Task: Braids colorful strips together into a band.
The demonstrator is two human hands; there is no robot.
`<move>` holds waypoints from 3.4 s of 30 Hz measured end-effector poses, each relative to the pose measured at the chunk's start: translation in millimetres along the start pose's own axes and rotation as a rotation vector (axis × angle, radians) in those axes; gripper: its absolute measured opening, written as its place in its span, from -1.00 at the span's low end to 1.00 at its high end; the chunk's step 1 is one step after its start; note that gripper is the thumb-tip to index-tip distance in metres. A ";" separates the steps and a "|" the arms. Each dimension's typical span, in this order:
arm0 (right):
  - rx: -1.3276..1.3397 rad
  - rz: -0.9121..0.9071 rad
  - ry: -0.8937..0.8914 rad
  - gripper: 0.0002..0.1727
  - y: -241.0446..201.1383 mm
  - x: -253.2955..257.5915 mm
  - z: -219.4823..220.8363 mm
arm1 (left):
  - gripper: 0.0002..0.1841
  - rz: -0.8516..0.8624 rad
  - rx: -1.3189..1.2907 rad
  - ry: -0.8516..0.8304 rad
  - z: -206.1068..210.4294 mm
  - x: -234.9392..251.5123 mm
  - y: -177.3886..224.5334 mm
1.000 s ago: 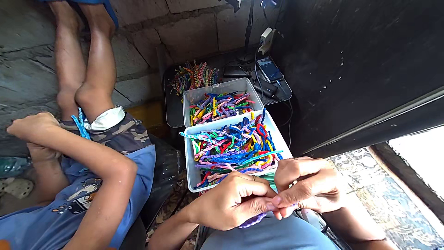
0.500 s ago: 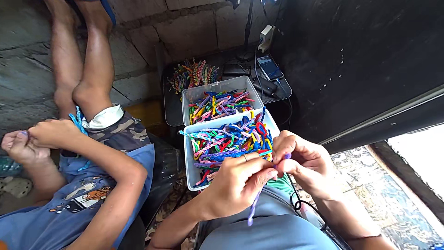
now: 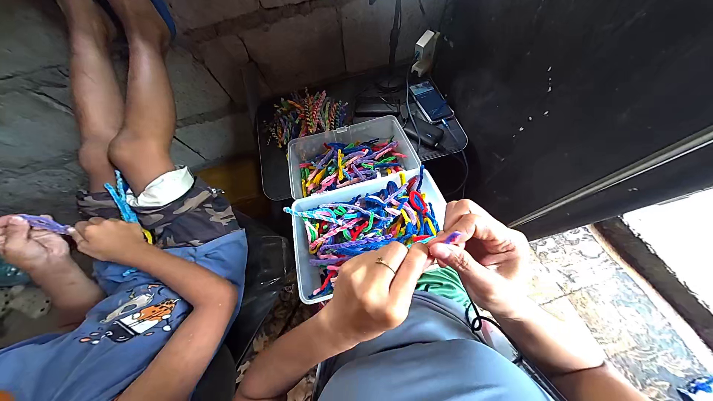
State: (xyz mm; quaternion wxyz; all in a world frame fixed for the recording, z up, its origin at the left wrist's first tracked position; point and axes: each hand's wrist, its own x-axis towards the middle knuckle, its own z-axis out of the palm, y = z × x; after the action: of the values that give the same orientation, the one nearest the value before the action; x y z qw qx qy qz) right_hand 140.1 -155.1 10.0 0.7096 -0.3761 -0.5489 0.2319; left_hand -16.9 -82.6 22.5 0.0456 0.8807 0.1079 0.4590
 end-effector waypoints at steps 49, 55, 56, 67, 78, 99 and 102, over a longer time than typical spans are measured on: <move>0.186 -0.061 -0.260 -0.92 -7.3 11.7 -13.1 | -0.82 -0.605 -1.519 -0.507 -22.1 19.7 -7.5; 0.027 0.040 -0.067 -0.84 -2.8 5.3 -6.6 | -0.73 -0.084 -0.163 -0.084 -8.2 8.9 6.9; 0.038 0.061 -0.062 -0.83 -2.6 5.2 -5.8 | -0.73 -0.084 -0.141 -0.074 -6.9 8.4 7.2; 0.226 -0.030 -0.271 -0.92 -1.8 13.1 -15.1 | -0.81 -0.612 -1.473 -0.499 -23.2 21.6 -7.6; -0.019 -0.026 -0.241 -0.83 -5.3 9.4 -7.1 | -0.70 -0.373 -0.827 -0.283 -27.8 8.5 -3.9; -0.070 -0.111 -0.173 -0.76 -7.4 16.9 13.6 | -0.72 -0.378 -0.863 -0.316 -46.5 15.7 -8.0; 0.152 -0.139 -0.392 -0.84 -7.7 25.2 4.8 | -0.77 -0.555 -1.312 -0.464 -49.2 17.6 -10.8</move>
State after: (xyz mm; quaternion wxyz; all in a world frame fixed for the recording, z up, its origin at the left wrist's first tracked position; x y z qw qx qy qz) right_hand 142.1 -139.8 31.9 0.6300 -0.2305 -0.6818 0.2916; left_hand -49.0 -68.9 62.9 0.6971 0.6874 0.0178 0.2032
